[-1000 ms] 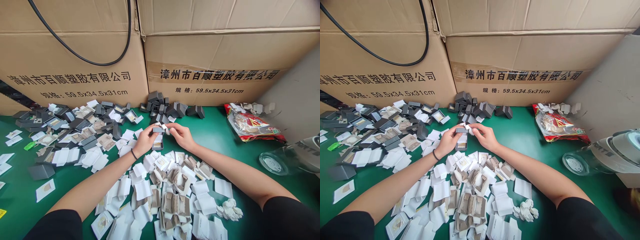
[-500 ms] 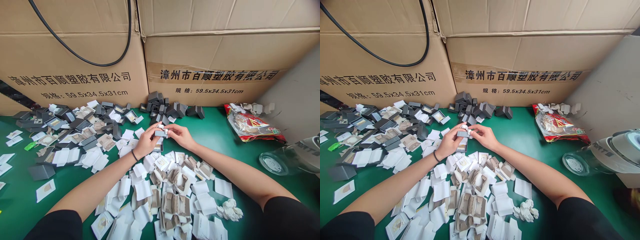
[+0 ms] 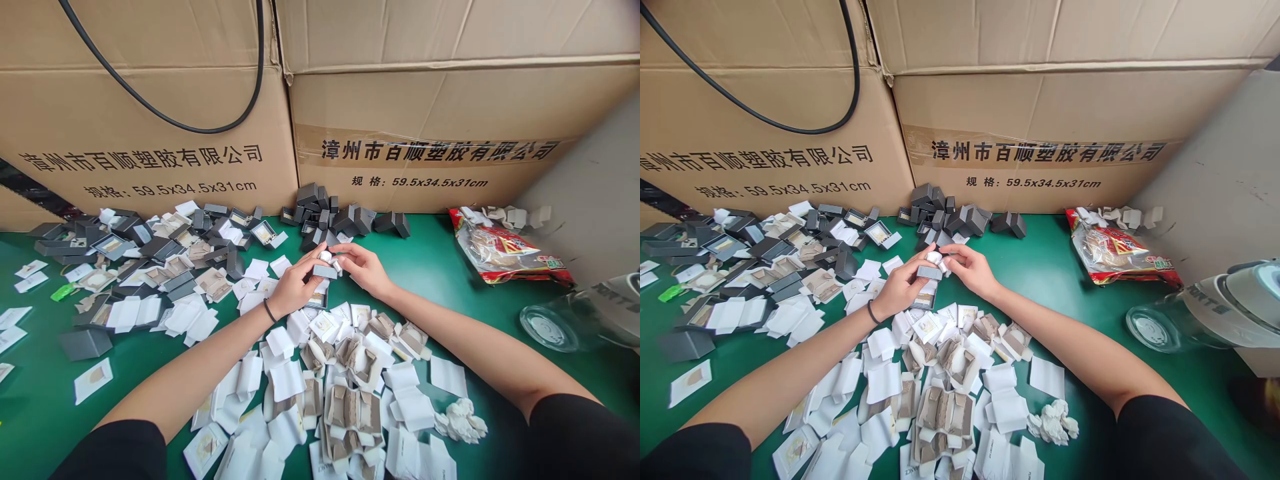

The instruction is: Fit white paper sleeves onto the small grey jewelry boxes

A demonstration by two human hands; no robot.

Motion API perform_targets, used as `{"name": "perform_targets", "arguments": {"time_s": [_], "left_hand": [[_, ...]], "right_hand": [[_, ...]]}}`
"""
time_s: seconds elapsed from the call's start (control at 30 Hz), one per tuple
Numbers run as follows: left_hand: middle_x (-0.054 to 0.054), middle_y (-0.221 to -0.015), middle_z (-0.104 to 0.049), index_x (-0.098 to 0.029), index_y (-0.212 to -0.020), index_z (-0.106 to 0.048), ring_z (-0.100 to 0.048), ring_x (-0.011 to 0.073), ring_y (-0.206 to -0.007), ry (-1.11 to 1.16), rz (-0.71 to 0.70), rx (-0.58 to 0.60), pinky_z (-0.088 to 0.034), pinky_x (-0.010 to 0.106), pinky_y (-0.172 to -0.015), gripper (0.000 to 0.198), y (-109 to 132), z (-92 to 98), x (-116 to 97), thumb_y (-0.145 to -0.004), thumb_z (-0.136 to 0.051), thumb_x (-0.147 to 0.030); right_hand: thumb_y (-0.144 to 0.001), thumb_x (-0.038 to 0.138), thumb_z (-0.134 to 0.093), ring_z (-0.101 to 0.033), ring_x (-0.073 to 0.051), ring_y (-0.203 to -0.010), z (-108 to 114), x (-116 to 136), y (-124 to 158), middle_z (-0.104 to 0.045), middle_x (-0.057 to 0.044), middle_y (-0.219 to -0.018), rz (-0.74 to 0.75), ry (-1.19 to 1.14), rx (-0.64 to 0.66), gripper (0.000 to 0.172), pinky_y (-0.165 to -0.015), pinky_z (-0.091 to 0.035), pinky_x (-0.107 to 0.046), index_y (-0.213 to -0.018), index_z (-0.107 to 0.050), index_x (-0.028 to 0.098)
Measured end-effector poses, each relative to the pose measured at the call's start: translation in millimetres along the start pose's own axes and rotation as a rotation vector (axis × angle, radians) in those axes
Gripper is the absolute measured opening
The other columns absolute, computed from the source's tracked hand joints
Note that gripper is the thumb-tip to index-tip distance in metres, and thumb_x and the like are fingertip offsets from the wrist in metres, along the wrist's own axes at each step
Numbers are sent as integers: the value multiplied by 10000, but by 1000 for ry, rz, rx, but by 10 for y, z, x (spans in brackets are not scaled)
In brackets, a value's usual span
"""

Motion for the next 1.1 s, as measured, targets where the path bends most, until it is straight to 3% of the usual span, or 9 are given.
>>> {"name": "perform_targets", "arguments": {"time_s": [0.2, 0.47, 0.77, 1.1], "left_hand": [[85, -1452, -371, -191, -1021, -604, -334, 209, -1352, -24, -23, -3, -317, 397, -1111, 222, -8, 1, -39, -882, -444, -258], [93, -1435, -397, -191, -996, -609, -332, 230, -1353, -24, -38, -6, -315, 428, -1108, 207, -4, 22, -60, -869, -481, -293], [89, -1441, -381, -206, -970, -604, -329, 263, -1348, 98, 34, 134, -352, 419, -1074, 196, 4, -77, -6, -861, -485, -317], [65, -1449, -377, -203, -980, -616, -241, 236, -1390, -6, -63, 134, -277, 434, -1128, 195, 1, -69, -117, -862, -480, -281]], "right_hand": [[-706, 441, -701, -616, -219, -1013, -47, -26, 3, -624, -70, -1170, -60, -64, 68, 461, -814, -533, -342, -1099, -611, 218], [-686, 456, -711, -585, -201, -1044, 35, -42, -20, -602, -76, -1182, 1, 33, -35, 457, -891, -532, -366, -1066, -616, 220], [-735, 365, -699, -563, -196, -1102, -42, -7, 4, -596, -60, -1184, 80, 35, 72, 409, -954, -499, -371, -1113, -601, 242], [-730, 362, -686, -562, -211, -1117, -20, -43, -6, -578, -87, -1223, 89, 100, 45, 472, -909, -508, -365, -1162, -549, 230]]}}
Point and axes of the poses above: each hand's wrist, its own y-axis away from the middle knuckle, its own z-axis out of the back of the hand, x = y × z, the point moved 8 cm from there along -y, towards the middle knuckle
